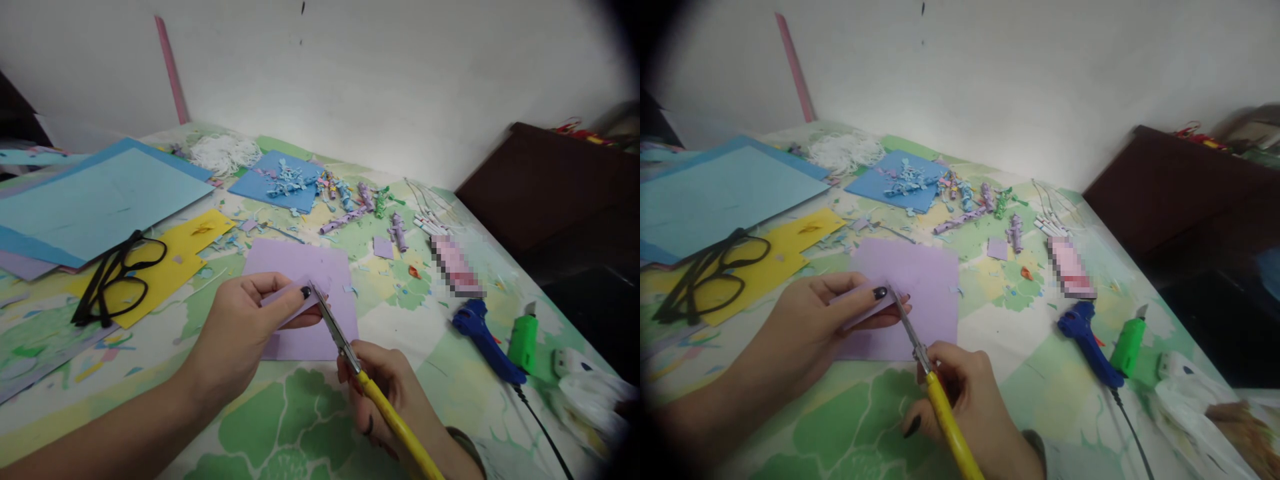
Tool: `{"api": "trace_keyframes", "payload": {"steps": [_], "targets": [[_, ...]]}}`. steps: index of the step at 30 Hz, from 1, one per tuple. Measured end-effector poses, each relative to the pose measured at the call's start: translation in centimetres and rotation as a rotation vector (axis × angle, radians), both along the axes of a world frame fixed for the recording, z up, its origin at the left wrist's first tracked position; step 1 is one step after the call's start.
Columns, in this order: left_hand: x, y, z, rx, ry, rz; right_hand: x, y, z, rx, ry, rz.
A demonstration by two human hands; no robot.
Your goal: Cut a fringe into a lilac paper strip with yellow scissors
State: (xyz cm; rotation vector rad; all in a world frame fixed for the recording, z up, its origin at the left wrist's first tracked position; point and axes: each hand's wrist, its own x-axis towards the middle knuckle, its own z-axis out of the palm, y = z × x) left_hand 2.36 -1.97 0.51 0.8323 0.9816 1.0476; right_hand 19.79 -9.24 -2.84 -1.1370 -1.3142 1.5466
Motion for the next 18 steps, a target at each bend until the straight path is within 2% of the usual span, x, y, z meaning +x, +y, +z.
{"api": "trace_keyframes", "payload": {"steps": [18], "targets": [[0.00,0.03,-0.10,0.002,0.011,-0.011,0.84,-0.03,0.10,-0.009,-0.013,0.078]]}}
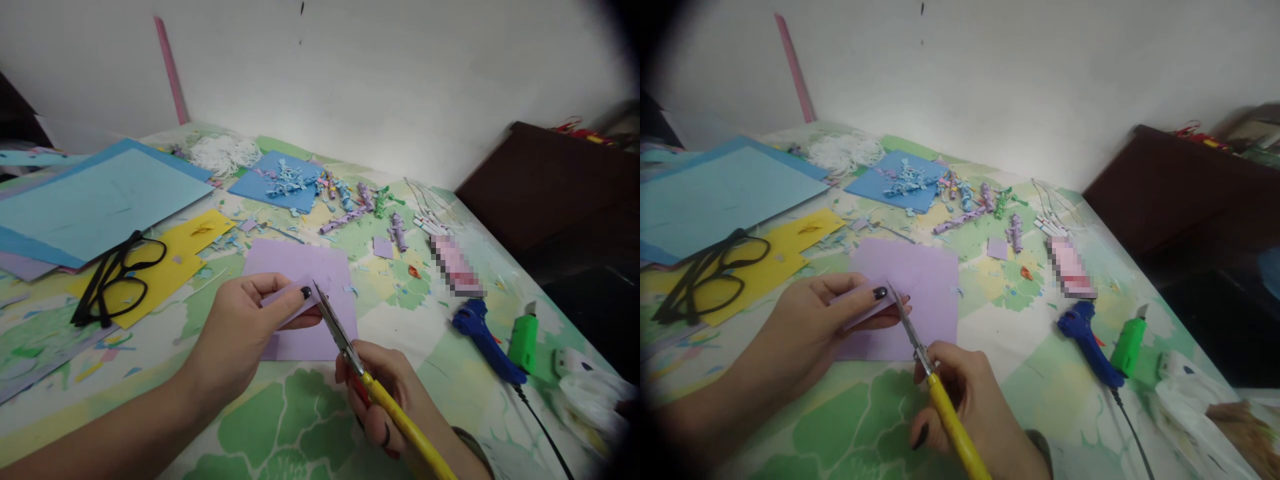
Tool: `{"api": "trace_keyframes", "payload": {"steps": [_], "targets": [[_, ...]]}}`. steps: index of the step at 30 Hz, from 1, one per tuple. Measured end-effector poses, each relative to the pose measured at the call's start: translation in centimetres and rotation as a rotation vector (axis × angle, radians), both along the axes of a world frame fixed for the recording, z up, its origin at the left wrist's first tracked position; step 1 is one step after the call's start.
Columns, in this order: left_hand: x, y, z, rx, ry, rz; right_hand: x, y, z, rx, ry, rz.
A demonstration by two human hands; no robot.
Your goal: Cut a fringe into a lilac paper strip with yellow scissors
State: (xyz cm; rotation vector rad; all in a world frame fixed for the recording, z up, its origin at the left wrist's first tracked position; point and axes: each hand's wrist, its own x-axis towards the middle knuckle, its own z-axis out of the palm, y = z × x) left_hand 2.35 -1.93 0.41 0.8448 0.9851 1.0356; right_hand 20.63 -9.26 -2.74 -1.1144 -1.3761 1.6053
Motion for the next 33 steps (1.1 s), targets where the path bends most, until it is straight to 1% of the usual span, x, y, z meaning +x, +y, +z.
{"api": "trace_keyframes", "payload": {"steps": [4,11,18,24,33], "targets": [[-0.02,-0.02,-0.07,0.010,0.003,0.004,-0.16,-0.11,-0.01,-0.001,0.009,-0.015],[-0.07,-0.12,-0.11,0.016,0.012,0.011,-0.86,0.11,0.50,-0.015,0.025,-0.057],[-0.03,-0.10,0.06,0.012,0.009,0.014,-0.72,0.01,-0.06,-0.047,-0.001,-0.080],[0.03,-0.06,0.02,0.005,0.007,0.008,-0.72,-0.14,-0.29,-0.032,-0.025,-0.109],[0.06,-0.07,0.08,0.004,0.001,0.011,-0.79,0.01,-0.14,-0.027,-0.079,-0.116]]}}
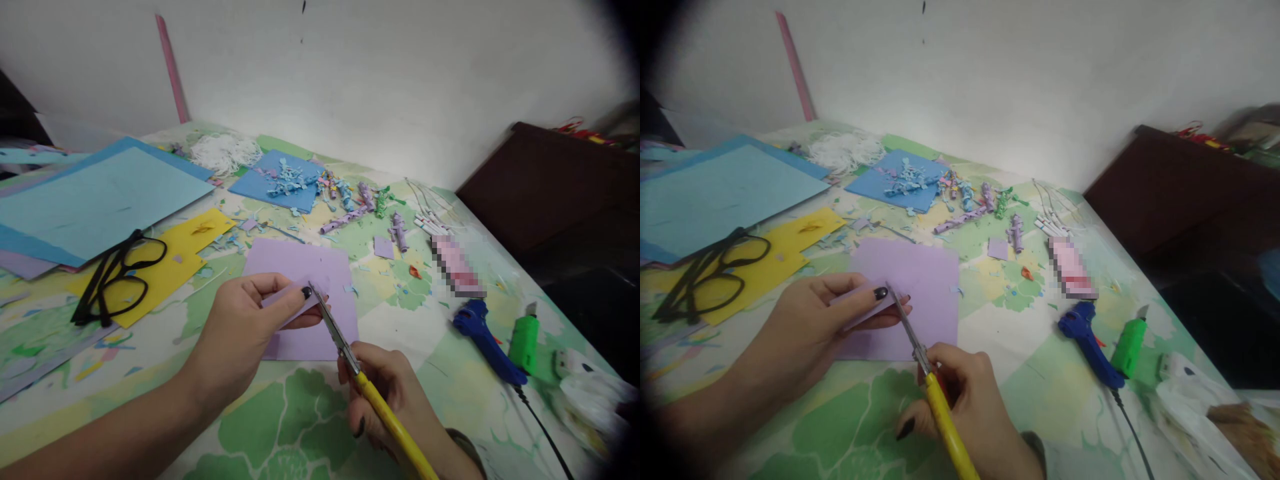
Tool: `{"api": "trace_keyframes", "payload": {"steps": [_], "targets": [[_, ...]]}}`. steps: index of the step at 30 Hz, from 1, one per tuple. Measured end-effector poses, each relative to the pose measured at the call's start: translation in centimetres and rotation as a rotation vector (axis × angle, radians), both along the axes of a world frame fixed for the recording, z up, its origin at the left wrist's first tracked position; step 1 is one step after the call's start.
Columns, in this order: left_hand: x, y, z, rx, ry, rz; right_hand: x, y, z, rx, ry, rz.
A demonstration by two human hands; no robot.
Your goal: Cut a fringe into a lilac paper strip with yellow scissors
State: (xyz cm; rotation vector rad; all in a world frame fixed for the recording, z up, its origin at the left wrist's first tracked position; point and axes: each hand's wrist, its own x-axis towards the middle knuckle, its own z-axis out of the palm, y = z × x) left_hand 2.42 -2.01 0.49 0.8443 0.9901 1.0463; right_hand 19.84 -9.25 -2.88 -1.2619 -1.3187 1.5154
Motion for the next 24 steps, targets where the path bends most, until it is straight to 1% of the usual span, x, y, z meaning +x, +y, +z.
{"api": "trace_keyframes", "payload": {"steps": [7,15,24], "targets": [[-0.13,-0.17,-0.03,0.032,-0.042,-0.030,0.05,-0.13,-0.03,0.019,-0.010,-0.006],[-0.05,-0.12,0.16,0.015,-0.091,-0.040,0.01,-0.02,0.12,0.011,0.075,-0.007],[0.01,0.03,0.01,0.005,-0.047,-0.037,0.00,-0.12,-0.13,0.039,0.034,-0.009]]}}
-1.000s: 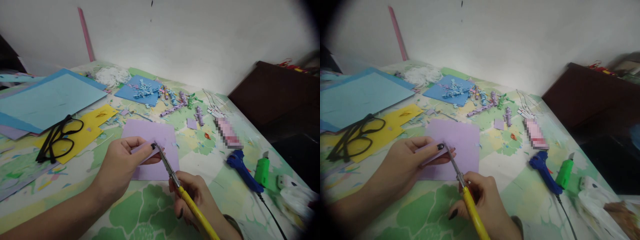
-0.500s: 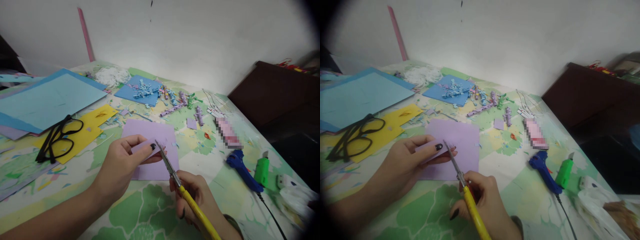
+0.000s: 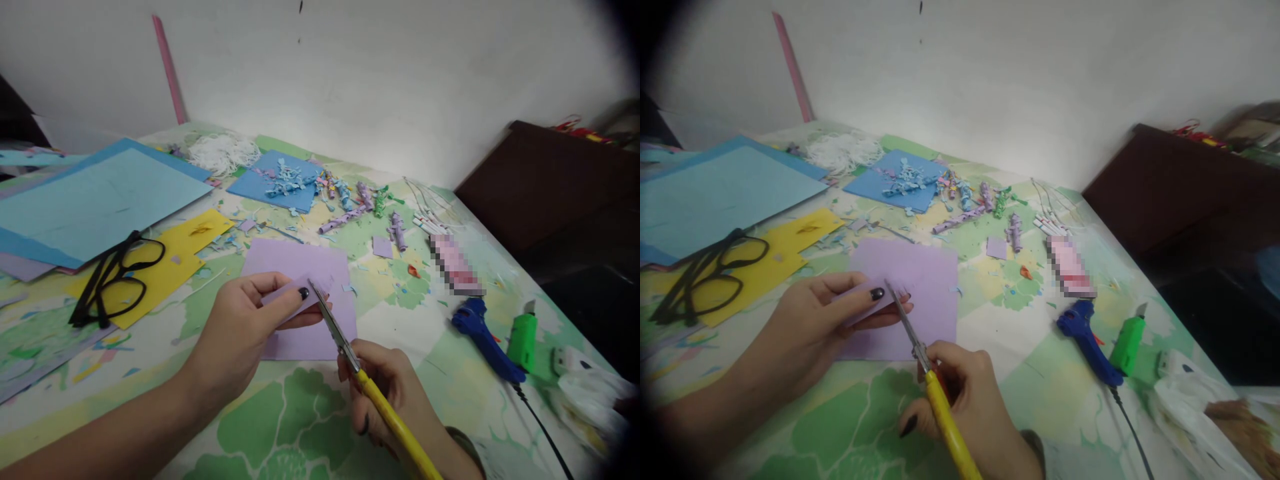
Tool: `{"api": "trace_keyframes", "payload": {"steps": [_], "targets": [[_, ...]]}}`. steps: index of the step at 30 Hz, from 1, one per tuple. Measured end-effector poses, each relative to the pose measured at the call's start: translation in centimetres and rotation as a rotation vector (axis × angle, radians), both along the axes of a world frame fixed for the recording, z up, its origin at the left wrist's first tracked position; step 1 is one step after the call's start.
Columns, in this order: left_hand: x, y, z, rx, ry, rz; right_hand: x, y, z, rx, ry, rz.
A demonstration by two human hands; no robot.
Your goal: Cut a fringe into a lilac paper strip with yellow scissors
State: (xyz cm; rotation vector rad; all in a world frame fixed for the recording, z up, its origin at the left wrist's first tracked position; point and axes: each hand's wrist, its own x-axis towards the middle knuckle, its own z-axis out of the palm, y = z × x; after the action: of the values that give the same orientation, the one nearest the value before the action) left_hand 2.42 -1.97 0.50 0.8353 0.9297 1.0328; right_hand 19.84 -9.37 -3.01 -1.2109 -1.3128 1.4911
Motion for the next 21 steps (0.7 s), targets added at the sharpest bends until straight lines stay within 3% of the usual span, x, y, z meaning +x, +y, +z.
{"api": "trace_keyframes", "payload": {"steps": [11,21], "targets": [[-0.02,0.04,0.05,-0.008,0.004,0.006,-0.17,0.23,0.39,-0.014,-0.039,-0.012],[0.07,-0.04,0.01,-0.012,0.013,0.015,0.58,0.04,0.31,-0.038,0.027,0.099]]}}
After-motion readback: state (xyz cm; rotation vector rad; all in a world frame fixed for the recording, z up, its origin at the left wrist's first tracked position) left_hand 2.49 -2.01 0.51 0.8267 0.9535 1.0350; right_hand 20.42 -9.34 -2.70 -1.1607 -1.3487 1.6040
